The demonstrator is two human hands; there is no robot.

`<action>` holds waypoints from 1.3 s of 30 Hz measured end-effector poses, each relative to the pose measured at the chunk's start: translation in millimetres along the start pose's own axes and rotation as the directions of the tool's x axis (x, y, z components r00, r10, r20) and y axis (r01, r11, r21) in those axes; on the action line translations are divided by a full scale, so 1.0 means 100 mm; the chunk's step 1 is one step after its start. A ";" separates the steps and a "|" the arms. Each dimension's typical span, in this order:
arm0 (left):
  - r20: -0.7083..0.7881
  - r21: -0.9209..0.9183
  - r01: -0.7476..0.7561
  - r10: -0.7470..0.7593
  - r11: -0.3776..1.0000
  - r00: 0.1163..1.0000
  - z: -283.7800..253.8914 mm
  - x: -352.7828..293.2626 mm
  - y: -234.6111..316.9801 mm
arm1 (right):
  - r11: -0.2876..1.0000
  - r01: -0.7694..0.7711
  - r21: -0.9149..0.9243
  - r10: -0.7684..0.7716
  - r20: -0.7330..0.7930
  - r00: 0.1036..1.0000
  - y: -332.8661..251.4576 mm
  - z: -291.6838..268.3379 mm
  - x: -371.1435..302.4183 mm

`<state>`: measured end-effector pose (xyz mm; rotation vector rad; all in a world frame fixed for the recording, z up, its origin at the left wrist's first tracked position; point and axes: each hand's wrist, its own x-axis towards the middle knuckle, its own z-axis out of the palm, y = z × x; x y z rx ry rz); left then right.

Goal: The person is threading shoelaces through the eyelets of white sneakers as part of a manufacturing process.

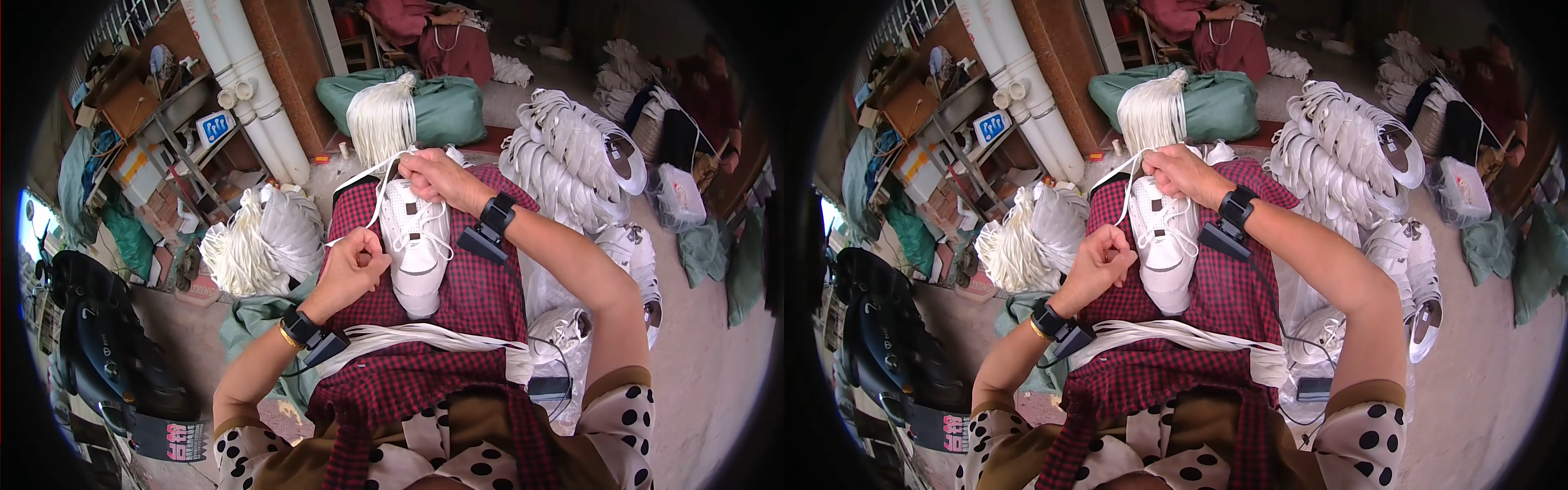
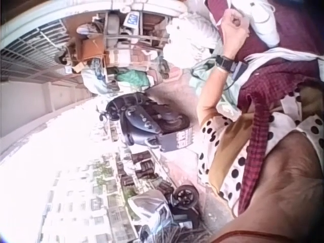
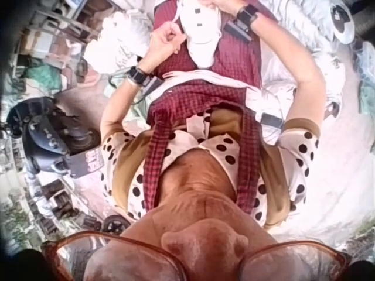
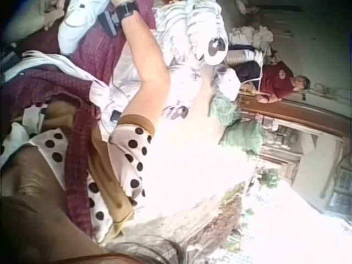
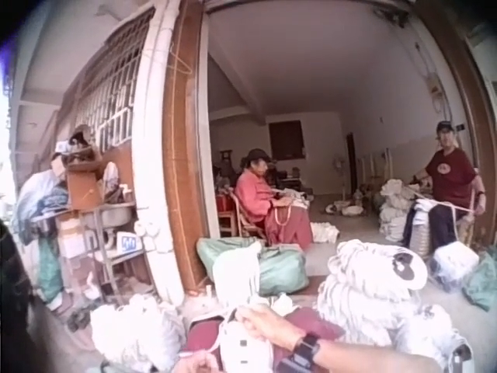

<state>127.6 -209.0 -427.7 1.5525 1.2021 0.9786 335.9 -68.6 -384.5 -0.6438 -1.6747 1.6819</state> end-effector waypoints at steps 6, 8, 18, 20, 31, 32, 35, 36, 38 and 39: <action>0.020 0.435 -0.304 0.329 0.847 0.944 0.07 0.10 0.19 | 0.999 -0.010 -0.047 0.007 -0.062 0.998 -0.07 0.10 -0.05; 0.180 0.584 -0.503 0.502 0.638 0.846 0.03 0.18 0.22 | 0.999 -0.014 -0.048 0.011 -0.065 0.998 -0.06 0.10 -0.05; 0.532 0.363 -0.730 0.515 0.578 0.672 -0.16 0.35 0.38 | 0.985 0.063 -0.159 -0.066 -0.015 0.998 0.00 0.10 -0.03; 0.390 0.426 -0.722 0.610 0.544 0.690 -0.10 0.36 0.32 | 0.987 0.062 -0.151 -0.064 -0.005 0.998 0.02 0.04 0.02; -0.195 0.294 -0.207 0.270 0.933 0.943 0.22 0.16 -0.02 | 0.978 0.095 -0.186 -0.098 -0.002 0.995 0.04 0.10 0.00; -0.208 0.036 -0.096 0.102 0.995 0.973 0.24 0.14 -0.02 | 0.972 0.090 -0.218 -0.097 -0.024 0.995 0.03 0.10 0.01; -0.162 -0.100 -0.049 0.032 0.994 0.986 0.25 0.11 -0.03 | 0.963 0.084 -0.258 -0.097 -0.037 0.995 0.04 0.09 0.02; -0.126 -0.153 -0.038 0.018 0.987 0.992 0.24 0.10 -0.04 | 0.960 0.086 -0.266 -0.099 -0.036 0.994 0.04 0.09 0.02; -0.109 -0.213 -0.029 0.005 0.977 0.994 0.23 0.08 -0.01 | 0.959 0.071 -0.273 -0.086 -0.043 0.995 0.06 0.09 0.04; -0.087 -0.270 -0.018 -0.005 0.963 0.996 0.22 0.07 0.00 | 0.959 0.073 -0.272 -0.089 -0.047 0.995 0.06 0.08 0.04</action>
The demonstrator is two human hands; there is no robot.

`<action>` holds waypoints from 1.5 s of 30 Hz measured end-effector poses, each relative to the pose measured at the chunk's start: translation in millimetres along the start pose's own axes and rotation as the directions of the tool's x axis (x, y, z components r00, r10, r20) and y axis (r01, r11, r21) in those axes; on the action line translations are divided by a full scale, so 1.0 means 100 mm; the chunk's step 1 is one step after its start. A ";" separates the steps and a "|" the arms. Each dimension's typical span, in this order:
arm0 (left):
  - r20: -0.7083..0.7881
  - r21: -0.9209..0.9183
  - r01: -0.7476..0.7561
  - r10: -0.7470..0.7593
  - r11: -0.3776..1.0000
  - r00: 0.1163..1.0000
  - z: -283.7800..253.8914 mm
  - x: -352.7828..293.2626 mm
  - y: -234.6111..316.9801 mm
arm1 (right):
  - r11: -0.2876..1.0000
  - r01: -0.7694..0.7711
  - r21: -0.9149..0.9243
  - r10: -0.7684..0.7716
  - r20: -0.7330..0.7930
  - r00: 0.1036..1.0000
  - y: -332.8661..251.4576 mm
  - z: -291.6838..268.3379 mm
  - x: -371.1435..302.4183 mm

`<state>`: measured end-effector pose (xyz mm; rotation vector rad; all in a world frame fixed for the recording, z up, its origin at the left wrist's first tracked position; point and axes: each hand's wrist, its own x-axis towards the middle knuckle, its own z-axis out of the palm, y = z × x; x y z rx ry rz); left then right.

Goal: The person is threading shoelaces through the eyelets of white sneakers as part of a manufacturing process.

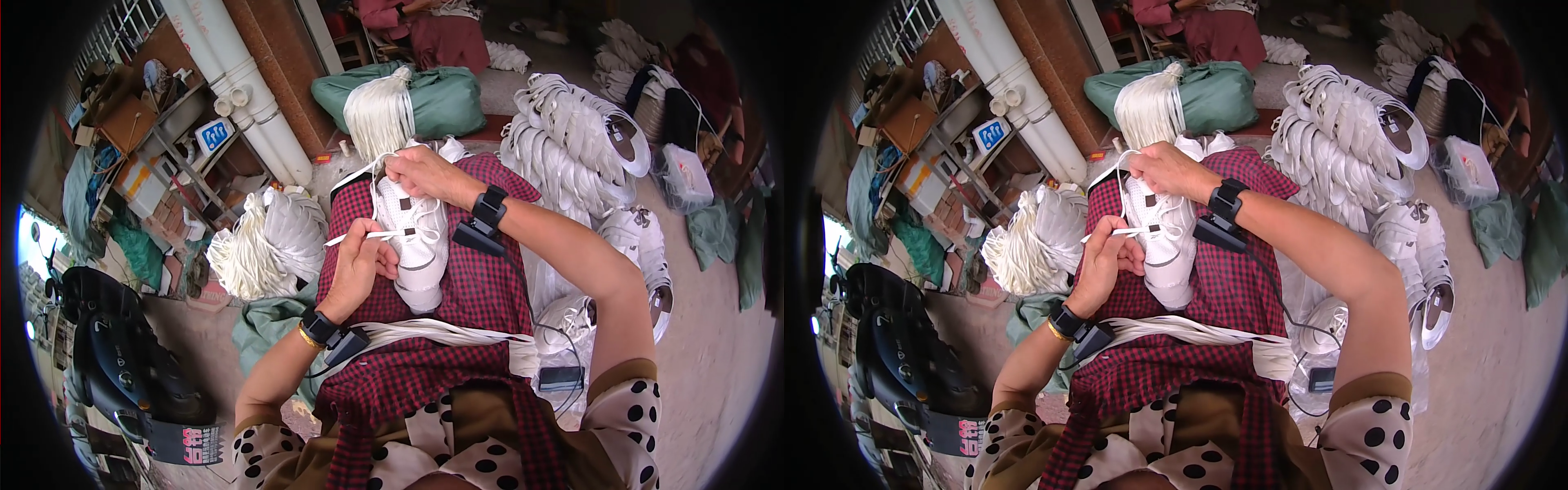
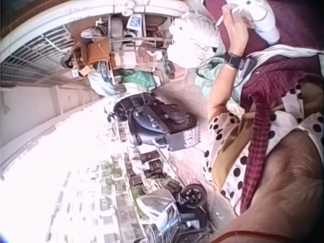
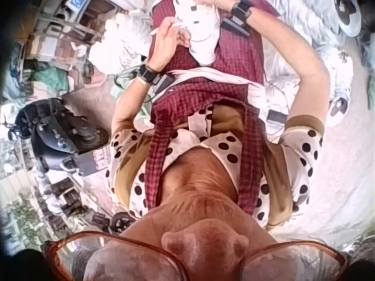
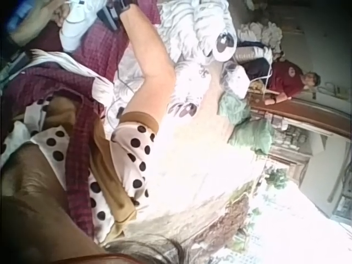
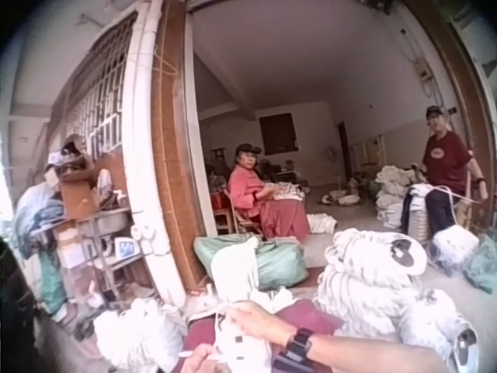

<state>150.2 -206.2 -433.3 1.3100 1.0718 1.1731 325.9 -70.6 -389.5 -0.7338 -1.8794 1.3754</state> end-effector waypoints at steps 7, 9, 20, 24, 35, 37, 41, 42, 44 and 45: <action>0.115 0.077 -0.073 0.063 0.994 0.991 -0.17 0.04 0.04 | 0.999 -0.024 -0.023 0.024 -0.007 1.000 -0.03 0.00 -0.01; 0.118 0.290 -0.348 0.328 0.892 0.937 -0.20 0.09 0.01 | 0.999 -0.037 -0.016 0.037 0.001 0.999 -0.05 0.01 -0.02; 0.122 0.485 -0.397 0.390 0.779 0.913 -0.13 -0.07 0.29 | 0.999 -0.030 0.012 0.030 0.011 0.999 -0.06 0.02 -0.04; 0.398 0.607 -0.691 0.602 0.393 0.692 0.01 -0.31 0.30 | 0.999 -0.035 -0.040 0.037 0.041 0.998 -0.03 -0.04 0.04; 0.631 0.697 -0.696 0.314 0.171 0.709 0.16 -0.31 0.09 | 0.531 0.461 -0.711 -0.594 0.076 0.801 -1.07 -0.28 0.74; 0.628 0.690 -0.703 0.343 0.169 0.699 0.12 -0.27 0.09 | 0.475 0.512 -0.716 -0.625 0.135 0.769 -1.05 -0.17 0.71; 0.260 0.502 -0.519 0.451 0.692 0.854 -0.02 -0.13 0.12 | 0.550 0.490 -0.677 -0.542 0.157 0.826 -0.96 -0.14 0.52; 0.178 0.505 -0.465 0.439 0.727 0.880 -0.04 -0.07 0.14 | 0.580 0.472 -0.664 -0.507 0.159 0.847 -0.94 -0.16 0.46; 0.081 0.496 -0.411 0.430 0.765 0.899 -0.09 0.05 0.17 | 0.646 0.414 -0.641 -0.427 0.147 0.892 -0.90 -0.20 0.32; 0.056 0.499 -0.376 0.405 0.781 0.913 -0.12 0.10 0.15 | 0.641 0.424 -0.640 -0.423 0.166 0.891 -0.88 -0.19 0.30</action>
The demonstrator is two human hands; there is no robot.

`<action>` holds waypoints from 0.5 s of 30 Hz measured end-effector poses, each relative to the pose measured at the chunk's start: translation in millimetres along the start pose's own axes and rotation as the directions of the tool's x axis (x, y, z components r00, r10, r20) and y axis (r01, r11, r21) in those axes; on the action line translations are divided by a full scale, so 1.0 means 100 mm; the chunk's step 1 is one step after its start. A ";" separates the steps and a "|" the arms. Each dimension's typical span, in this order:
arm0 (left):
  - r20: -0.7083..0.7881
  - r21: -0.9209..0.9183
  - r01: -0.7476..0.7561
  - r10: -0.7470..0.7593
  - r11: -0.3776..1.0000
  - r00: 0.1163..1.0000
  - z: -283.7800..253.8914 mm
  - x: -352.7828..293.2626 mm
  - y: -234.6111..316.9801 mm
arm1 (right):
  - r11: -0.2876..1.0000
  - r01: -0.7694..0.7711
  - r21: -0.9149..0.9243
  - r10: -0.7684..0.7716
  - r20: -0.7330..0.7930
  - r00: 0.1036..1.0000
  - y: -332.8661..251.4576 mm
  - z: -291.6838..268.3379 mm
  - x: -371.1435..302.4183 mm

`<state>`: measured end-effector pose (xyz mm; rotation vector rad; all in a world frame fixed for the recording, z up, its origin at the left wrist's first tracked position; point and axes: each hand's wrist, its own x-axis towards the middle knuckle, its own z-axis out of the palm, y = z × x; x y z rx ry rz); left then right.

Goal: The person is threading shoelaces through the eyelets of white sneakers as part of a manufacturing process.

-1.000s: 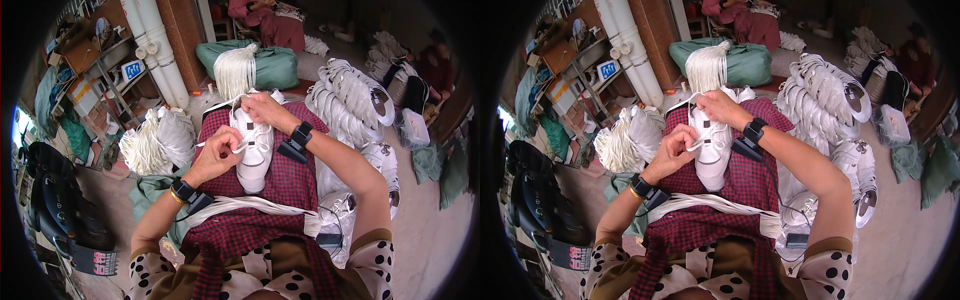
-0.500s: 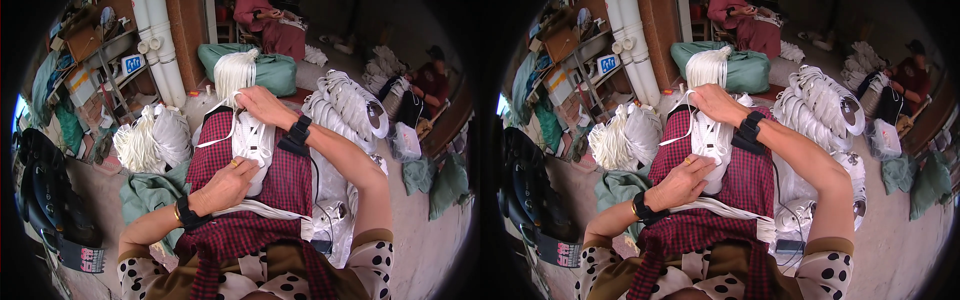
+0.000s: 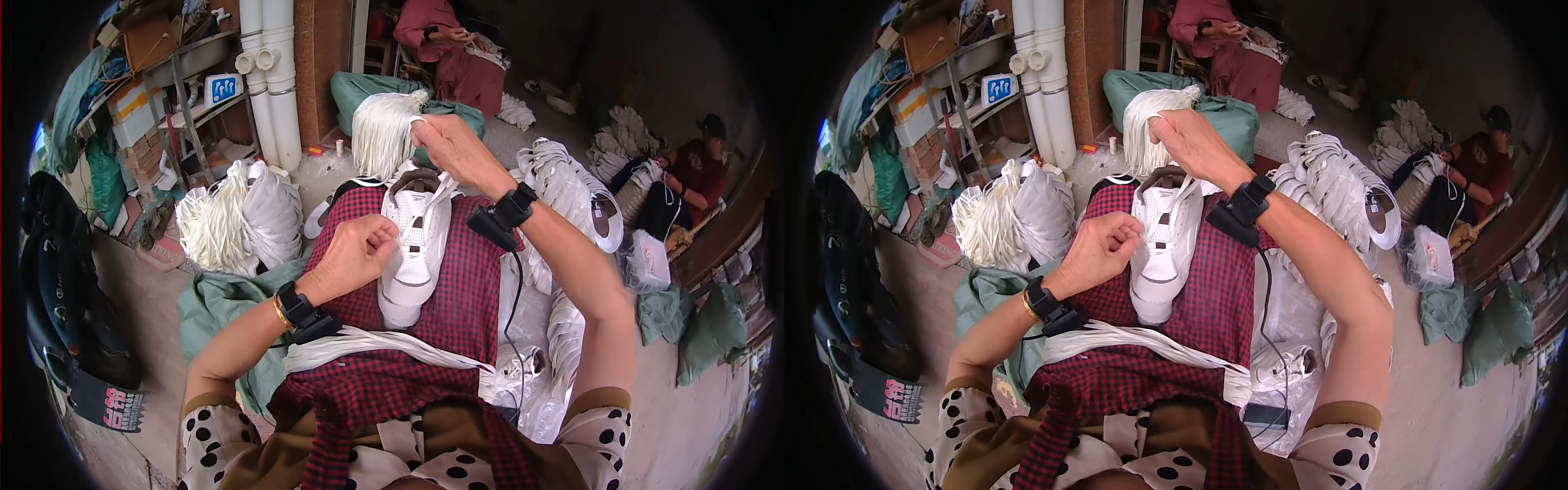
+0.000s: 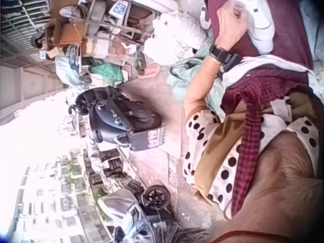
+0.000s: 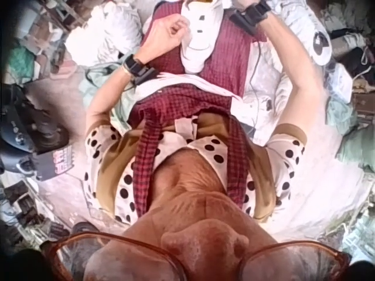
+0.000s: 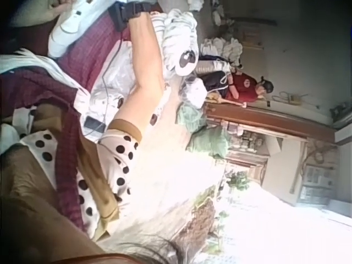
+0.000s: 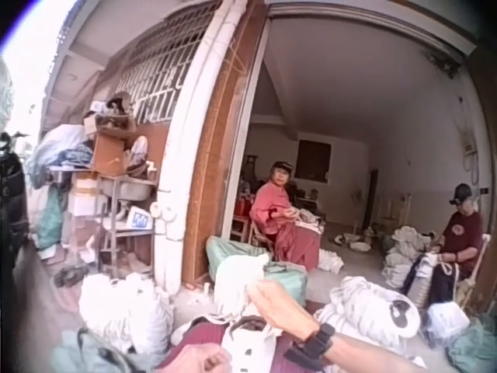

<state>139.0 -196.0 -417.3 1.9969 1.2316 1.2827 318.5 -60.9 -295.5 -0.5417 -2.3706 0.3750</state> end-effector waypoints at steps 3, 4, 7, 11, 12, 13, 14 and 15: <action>0.015 -0.009 0.054 -0.054 0.999 0.998 0.00 0.08 0.00 | 0.896 -0.261 0.359 0.267 0.036 0.963 0.02 -0.01 -0.12; 0.050 -0.004 0.070 -0.070 0.998 0.996 -0.01 0.09 0.01 | 0.897 -0.260 0.357 0.261 0.046 0.964 -0.01 -0.02 -0.16; 0.092 -0.018 0.036 -0.034 0.999 0.995 0.02 0.11 0.04 | 0.807 -0.290 0.515 0.304 0.059 0.951 -0.12 -0.09 -0.25; 0.102 0.084 -0.079 0.070 0.993 0.992 0.04 0.16 -0.06 | 0.704 -0.309 0.639 0.338 0.081 0.938 -0.48 -0.24 -0.35; 0.125 0.114 -0.111 0.097 0.987 0.987 0.04 0.15 -0.08 | 0.615 -0.284 0.736 0.334 0.083 0.939 -0.66 -0.33 -0.38; 0.153 0.140 -0.150 0.128 0.979 0.980 0.06 0.17 -0.10 | 0.519 -0.253 0.817 0.334 0.079 0.939 -0.84 -0.42 -0.44; 0.155 0.139 -0.146 0.124 0.979 0.980 0.06 0.17 -0.09 | 0.536 -0.254 0.805 0.309 0.093 0.947 -1.03 -0.44 -0.53; 0.175 0.116 -0.061 0.040 0.991 0.984 0.05 0.20 -0.09 | 0.551 -0.281 0.786 0.302 0.126 0.945 -1.07 -0.40 -0.57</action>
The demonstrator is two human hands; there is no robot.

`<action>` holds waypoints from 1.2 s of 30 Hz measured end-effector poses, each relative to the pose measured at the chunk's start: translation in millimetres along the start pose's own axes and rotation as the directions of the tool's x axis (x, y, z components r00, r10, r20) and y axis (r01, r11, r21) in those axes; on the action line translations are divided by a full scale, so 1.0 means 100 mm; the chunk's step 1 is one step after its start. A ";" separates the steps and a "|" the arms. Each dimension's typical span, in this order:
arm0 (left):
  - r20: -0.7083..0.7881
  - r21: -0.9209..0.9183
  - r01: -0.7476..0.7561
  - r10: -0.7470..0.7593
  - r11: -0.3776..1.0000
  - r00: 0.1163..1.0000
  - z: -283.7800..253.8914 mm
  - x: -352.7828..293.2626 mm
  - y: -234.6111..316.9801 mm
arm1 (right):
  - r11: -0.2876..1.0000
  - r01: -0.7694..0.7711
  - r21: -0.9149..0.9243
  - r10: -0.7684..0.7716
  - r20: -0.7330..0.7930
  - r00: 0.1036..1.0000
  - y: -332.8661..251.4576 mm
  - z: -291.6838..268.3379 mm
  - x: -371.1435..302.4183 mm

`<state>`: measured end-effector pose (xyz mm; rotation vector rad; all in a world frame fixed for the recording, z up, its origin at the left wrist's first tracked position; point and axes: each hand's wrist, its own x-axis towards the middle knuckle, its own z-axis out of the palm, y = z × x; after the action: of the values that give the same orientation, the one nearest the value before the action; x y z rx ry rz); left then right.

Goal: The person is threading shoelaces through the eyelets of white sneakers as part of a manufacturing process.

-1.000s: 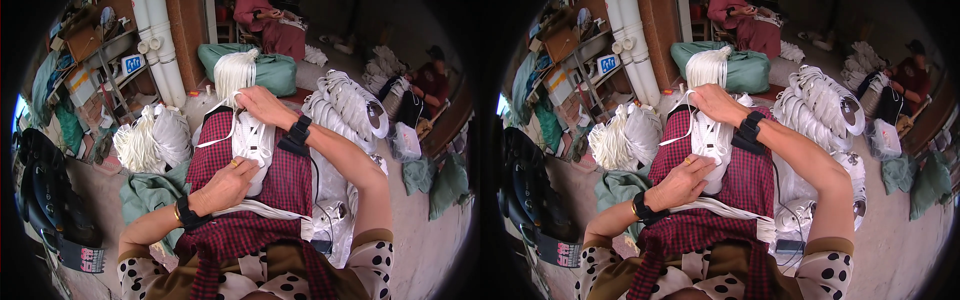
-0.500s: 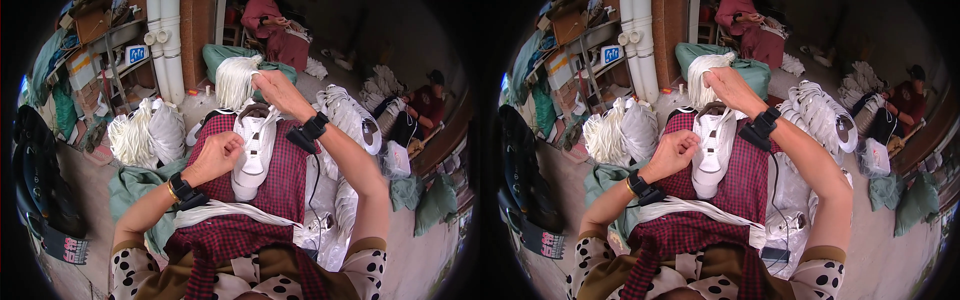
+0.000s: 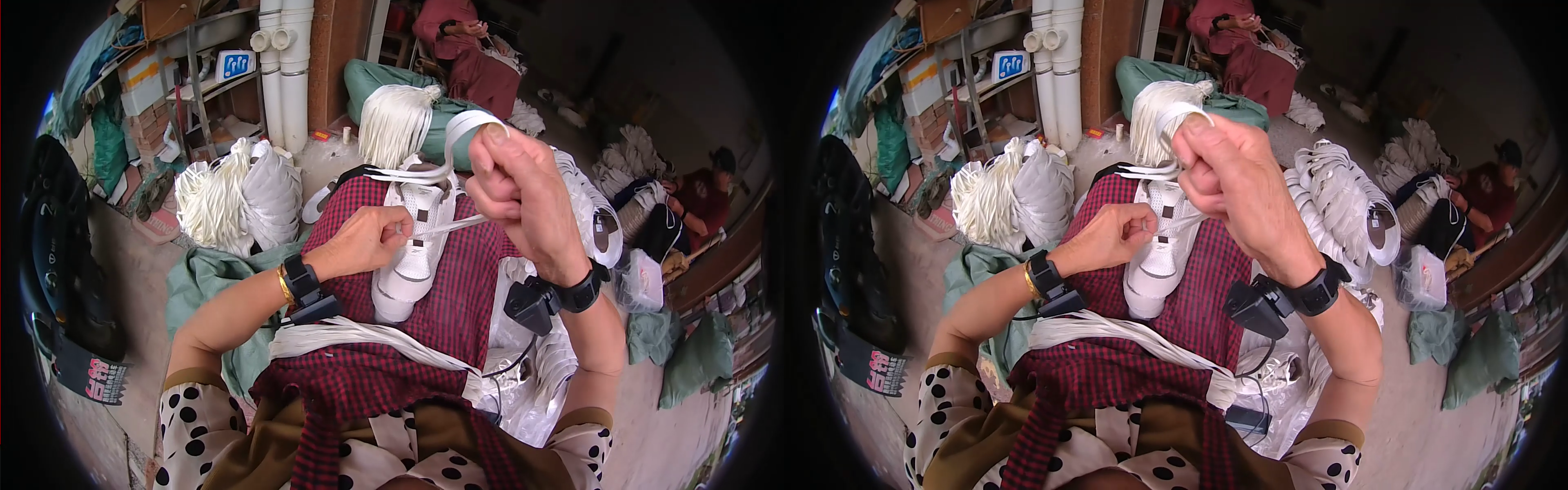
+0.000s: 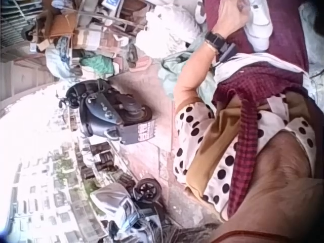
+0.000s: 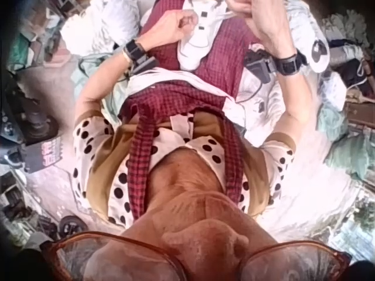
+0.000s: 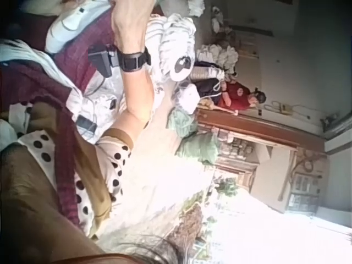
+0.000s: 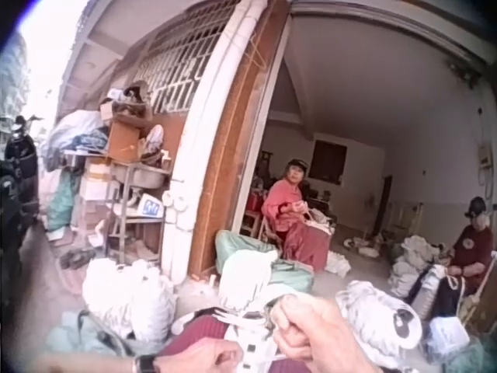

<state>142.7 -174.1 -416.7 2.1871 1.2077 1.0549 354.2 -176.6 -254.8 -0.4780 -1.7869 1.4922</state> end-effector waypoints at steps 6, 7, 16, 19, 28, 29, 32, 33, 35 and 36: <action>0.112 -0.112 0.084 -0.072 0.990 0.991 -0.05 0.04 0.11 | 1.000 0.007 -0.024 -0.007 0.000 1.000 0.14 -0.05 0.05; 0.109 -0.106 0.079 -0.067 0.991 0.992 -0.08 0.07 0.13 | 1.000 -0.003 -0.016 0.004 0.032 0.999 0.13 -0.01 0.07; 0.128 0.239 -0.287 0.263 0.928 0.956 -0.06 0.36 0.23 | 0.993 0.111 0.043 -0.118 0.203 0.972 0.02 0.27 0.34; 0.113 0.370 -0.358 0.341 0.857 0.933 0.03 0.23 0.24 | 0.980 0.122 0.157 -0.157 0.227 0.961 0.04 0.30 0.30; -0.215 -0.054 0.048 -0.059 0.997 0.975 -0.30 0.00 0.06 | 0.957 0.228 0.181 -0.240 0.048 0.970 -0.04 0.12 0.23; -0.149 -0.212 0.137 -0.171 0.968 0.974 -0.34 0.01 0.11 | 0.957 0.228 0.180 -0.243 0.060 0.968 -0.03 0.13 0.25; -0.170 -0.179 0.052 -0.083 0.982 0.982 -0.32 0.04 0.05 | 0.954 0.238 0.184 -0.255 0.074 0.964 -0.06 0.14 0.26; -0.173 -0.181 0.039 -0.071 0.983 0.982 -0.31 0.05 0.05 | 0.955 0.233 0.184 -0.251 0.080 0.965 -0.07 0.15 0.26; -0.156 -0.198 0.056 -0.088 0.979 0.984 -0.36 0.08 0.09 | 0.942 0.288 0.171 -0.302 0.062 0.951 -0.10 0.14 0.26; -0.132 -0.212 0.071 -0.100 0.975 0.986 -0.38 0.09 0.10 | 0.936 0.319 0.151 -0.331 0.065 0.941 -0.14 0.12 0.26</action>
<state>121.5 -171.2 -383.0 1.9131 1.1831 1.2575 330.5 -170.1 -234.3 -0.0399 -1.7167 1.4060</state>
